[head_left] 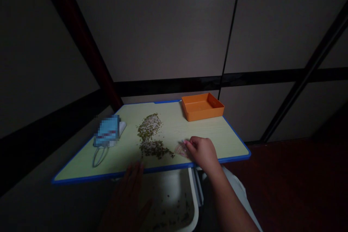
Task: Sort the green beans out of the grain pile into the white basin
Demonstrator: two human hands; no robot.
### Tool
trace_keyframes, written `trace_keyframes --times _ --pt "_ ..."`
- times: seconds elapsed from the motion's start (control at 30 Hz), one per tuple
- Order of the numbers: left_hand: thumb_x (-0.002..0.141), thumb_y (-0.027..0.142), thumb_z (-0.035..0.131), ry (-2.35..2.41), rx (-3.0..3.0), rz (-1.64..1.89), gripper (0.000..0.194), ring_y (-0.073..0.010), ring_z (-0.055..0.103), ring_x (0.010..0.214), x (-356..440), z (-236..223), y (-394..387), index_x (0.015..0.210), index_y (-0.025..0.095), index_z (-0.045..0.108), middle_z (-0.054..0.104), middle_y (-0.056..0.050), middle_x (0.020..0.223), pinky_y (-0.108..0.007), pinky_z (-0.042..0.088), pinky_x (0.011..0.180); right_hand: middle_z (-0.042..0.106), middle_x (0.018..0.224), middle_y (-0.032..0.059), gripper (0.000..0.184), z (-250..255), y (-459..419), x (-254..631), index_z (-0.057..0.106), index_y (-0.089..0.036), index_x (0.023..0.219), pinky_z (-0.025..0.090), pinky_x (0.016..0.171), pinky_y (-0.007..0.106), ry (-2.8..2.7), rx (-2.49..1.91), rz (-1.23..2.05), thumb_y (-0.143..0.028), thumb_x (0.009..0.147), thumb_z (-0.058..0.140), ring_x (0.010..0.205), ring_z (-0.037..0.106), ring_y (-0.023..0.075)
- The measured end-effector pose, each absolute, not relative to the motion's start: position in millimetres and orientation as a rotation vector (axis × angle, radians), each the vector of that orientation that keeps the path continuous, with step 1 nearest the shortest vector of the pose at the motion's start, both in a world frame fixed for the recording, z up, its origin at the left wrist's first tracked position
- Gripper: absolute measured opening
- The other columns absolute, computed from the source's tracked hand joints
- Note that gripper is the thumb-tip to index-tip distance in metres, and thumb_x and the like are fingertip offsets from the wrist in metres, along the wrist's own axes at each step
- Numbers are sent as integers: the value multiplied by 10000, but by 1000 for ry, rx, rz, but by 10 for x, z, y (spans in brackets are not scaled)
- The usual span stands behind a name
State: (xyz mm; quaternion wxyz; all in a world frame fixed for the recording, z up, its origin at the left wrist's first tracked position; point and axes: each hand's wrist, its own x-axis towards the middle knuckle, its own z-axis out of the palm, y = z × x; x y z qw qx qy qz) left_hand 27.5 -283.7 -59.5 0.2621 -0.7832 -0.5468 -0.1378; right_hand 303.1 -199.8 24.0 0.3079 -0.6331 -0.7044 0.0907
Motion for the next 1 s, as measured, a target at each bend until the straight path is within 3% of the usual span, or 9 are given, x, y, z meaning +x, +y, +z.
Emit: trace_keyframes --times 0.53,1.0 --pt "834 498 480 -1520 -2175 -426 852 -291 344 1395 290 -527 -2855 1516 183 78 340 -117 1530 -428 427 1018 690 662 21 335 356 -2064 3011 659 -203 664 248 578 252 -1995 -1690 342 -435 880 552 610 549 127" --pt "840 458 495 -1545 -2276 -348 836 -269 355 1391 175 -460 -2846 1516 231 59 333 -87 1535 -421 400 1039 649 629 14 334 412 -2073 3032 681 -203 669 218 548 258 -1999 -1689 417 -426 876 543 566 472 117"
